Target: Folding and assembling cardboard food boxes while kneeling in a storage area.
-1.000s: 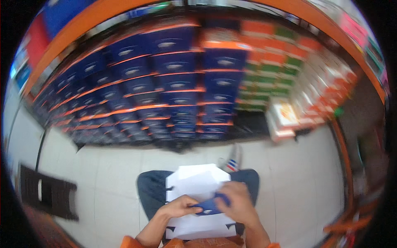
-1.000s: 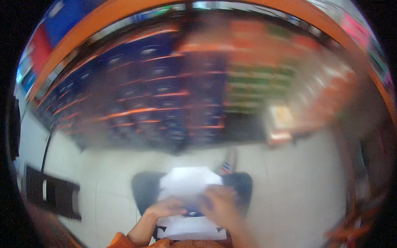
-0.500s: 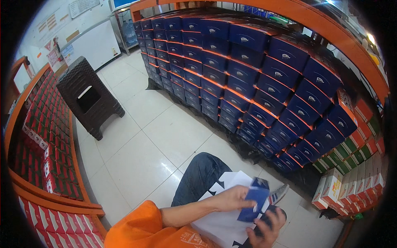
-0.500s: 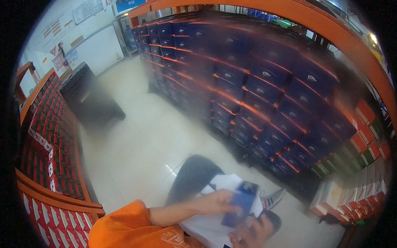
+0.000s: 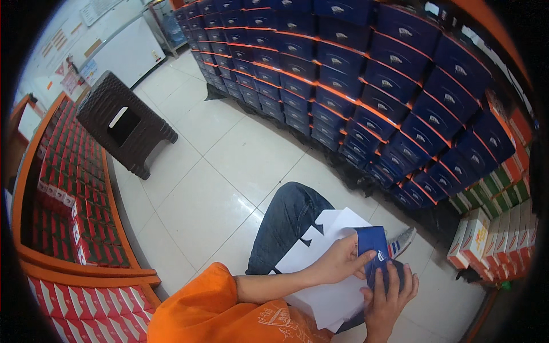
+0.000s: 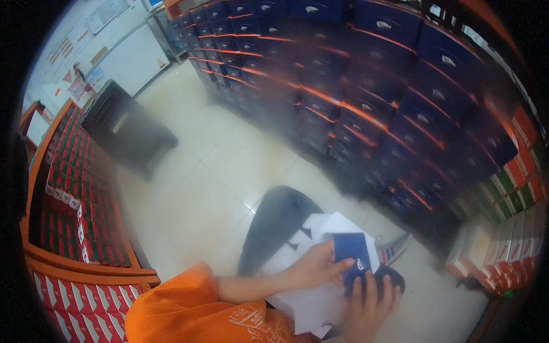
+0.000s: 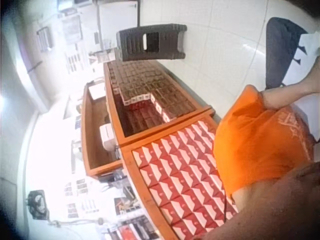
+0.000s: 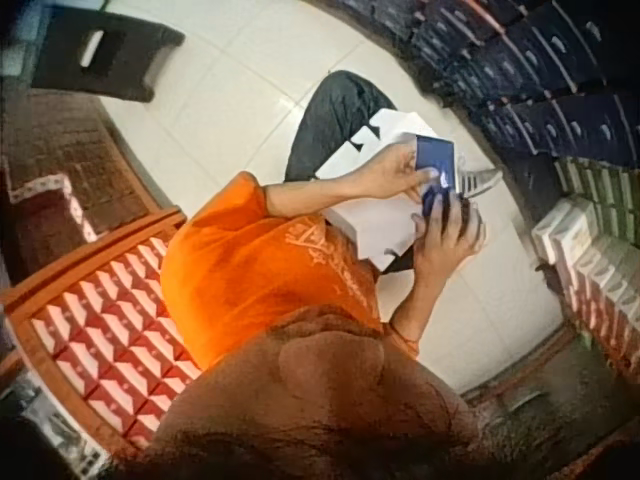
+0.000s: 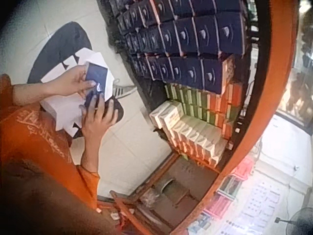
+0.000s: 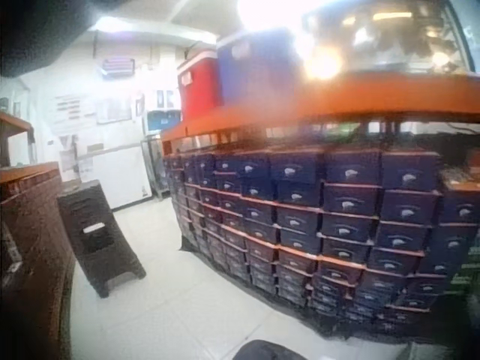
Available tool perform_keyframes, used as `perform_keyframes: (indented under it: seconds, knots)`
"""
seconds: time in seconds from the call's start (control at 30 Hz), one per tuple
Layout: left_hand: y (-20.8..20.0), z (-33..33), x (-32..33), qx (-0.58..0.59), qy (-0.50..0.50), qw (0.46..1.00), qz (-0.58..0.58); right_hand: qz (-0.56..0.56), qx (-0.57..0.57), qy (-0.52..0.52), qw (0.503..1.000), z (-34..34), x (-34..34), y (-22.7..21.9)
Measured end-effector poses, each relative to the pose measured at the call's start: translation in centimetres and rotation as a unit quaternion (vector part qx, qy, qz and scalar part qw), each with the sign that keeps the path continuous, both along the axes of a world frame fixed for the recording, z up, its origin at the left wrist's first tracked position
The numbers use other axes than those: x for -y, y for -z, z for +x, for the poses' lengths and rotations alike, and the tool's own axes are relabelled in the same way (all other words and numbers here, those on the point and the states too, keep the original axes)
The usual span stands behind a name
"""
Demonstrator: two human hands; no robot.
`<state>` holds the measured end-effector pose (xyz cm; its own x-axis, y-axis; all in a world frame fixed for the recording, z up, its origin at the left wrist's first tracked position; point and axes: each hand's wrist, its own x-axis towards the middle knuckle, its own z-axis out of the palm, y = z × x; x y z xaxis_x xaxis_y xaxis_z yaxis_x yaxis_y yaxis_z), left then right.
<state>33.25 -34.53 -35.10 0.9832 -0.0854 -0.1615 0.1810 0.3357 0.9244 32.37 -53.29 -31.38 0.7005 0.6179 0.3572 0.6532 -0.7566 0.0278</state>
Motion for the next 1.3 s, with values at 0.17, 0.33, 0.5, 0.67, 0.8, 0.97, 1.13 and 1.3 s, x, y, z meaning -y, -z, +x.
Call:
perform_keyframes:
  seconds: [0.17,0.33,0.5,0.67,0.8,0.97,1.13,1.3]
  knots:
    - [3.8,-0.5,1.5,-0.064,0.084,0.986,-0.126,0.163,-0.108,0.008,0.981,1.3,0.5,3.7]
    - [4.7,1.6,1.8,0.029,0.133,0.983,0.125,0.630,-0.459,0.136,0.611,3.0,1.9,7.8]
    - [4.4,3.3,2.0,0.071,0.067,0.981,0.166,0.413,-0.253,0.019,0.875,1.8,3.4,7.4]
    - [7.1,0.9,2.4,0.122,0.057,0.960,0.245,0.241,-0.244,0.074,0.937,2.3,2.5,6.0]
    - [6.3,0.8,0.7,0.220,0.219,0.899,0.308,0.112,-0.356,-0.071,0.925,3.0,1.6,6.2]
    - [0.2,3.0,-11.0,0.033,0.317,0.892,-0.321,0.559,-0.337,0.173,0.738,2.5,2.6,8.3]
    - [2.4,0.4,-9.1,0.242,0.064,0.965,-0.073,0.592,-0.568,0.206,0.534,0.9,1.1,9.2]
    - [2.1,1.5,-4.0,0.155,0.125,0.977,-0.079,0.465,-0.300,0.120,0.824,1.0,-2.6,6.5]
